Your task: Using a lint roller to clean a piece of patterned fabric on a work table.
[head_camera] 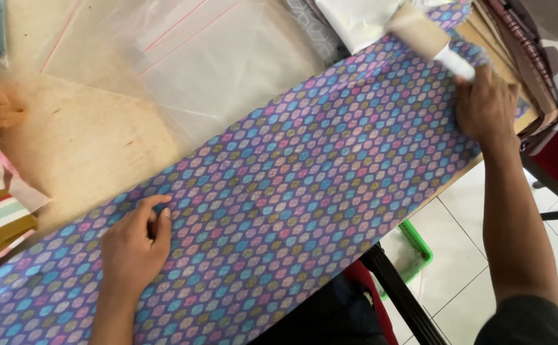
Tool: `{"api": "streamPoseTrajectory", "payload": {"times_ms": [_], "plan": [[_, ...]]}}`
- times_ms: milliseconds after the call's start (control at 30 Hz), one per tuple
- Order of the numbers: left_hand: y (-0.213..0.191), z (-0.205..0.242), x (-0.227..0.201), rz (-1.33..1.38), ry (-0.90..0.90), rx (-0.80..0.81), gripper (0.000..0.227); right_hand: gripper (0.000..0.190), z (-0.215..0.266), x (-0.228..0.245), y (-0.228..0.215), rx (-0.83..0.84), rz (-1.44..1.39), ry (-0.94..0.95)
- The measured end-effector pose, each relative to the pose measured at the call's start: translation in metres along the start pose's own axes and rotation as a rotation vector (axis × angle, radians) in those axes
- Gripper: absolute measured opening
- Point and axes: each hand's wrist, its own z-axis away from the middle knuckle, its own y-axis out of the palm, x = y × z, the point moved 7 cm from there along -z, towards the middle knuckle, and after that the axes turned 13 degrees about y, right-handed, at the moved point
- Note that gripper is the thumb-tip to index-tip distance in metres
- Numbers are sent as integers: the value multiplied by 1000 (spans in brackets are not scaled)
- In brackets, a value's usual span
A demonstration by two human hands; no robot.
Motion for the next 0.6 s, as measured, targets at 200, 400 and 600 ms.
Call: {"api": "streamPoseTrajectory", "payload": {"times_ms": [200,400,600], "plan": [[6,0,8,-21,-112,46,19,47,-22,-18,2,-171,-168,57],[18,2,15,-185,-257,98,18,44,6,11,-10,-31,-178,14],[28,13,26,-199,-281,43,18,40,-54,-9,16,0,-140,43]]}}
